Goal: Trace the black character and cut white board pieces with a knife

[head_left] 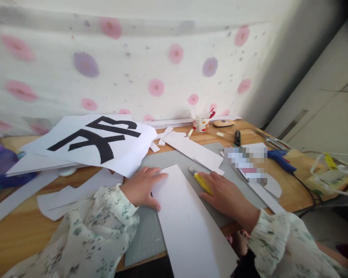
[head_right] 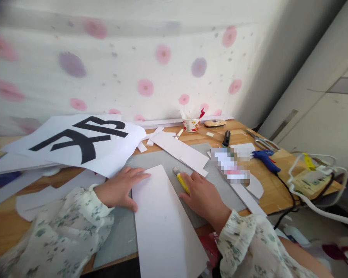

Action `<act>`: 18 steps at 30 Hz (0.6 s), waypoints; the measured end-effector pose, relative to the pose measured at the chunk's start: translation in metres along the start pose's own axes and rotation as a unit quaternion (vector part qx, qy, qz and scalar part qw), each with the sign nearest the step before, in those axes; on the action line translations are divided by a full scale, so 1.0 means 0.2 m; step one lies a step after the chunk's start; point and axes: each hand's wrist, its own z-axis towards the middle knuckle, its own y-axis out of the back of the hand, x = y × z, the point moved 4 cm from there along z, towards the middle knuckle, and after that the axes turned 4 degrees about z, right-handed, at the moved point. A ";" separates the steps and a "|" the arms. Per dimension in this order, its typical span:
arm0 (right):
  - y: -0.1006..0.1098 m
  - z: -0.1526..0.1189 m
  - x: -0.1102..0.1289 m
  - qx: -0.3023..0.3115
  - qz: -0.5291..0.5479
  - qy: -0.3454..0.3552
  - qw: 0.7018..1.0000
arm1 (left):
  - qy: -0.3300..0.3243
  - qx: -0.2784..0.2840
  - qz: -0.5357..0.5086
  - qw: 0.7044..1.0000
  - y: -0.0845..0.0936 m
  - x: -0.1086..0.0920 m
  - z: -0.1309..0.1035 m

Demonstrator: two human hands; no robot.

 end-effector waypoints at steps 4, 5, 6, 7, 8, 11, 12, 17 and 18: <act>0.00 0.02 -0.04 -0.008 0.020 0.000 1.000 | -0.026 0.033 0.004 0.999 -0.01 0.00 -0.02; 0.01 0.01 -0.06 -0.024 0.045 0.002 0.999 | -0.027 0.032 0.006 0.999 -0.01 -0.01 -0.02; 0.02 0.01 -0.08 -0.043 0.082 0.004 0.996 | -0.025 0.029 0.006 0.999 -0.01 -0.02 -0.02; 0.03 0.00 -0.10 -0.061 0.128 0.004 0.990 | -0.022 0.023 0.005 0.999 -0.02 -0.02 -0.01; 0.03 -0.01 -0.12 -0.071 0.181 -0.001 0.981 | -0.017 0.014 0.002 1.000 -0.02 -0.03 -0.01; 0.04 -0.05 -0.15 -0.050 0.332 -0.046 0.941 | -0.004 -0.015 -0.007 1.000 -0.02 -0.05 0.00; 0.04 -0.06 -0.15 -0.037 0.365 -0.059 0.928 | 0.000 -0.024 -0.012 1.000 -0.02 -0.06 0.01; 0.04 -0.12 -0.13 -0.014 0.383 -0.076 0.921 | 0.030 -0.096 -0.064 0.993 0.01 -0.08 -0.08; 0.04 -0.13 -0.14 -0.008 0.380 -0.073 0.922 | 0.039 -0.122 -0.079 0.989 0.02 -0.09 -0.13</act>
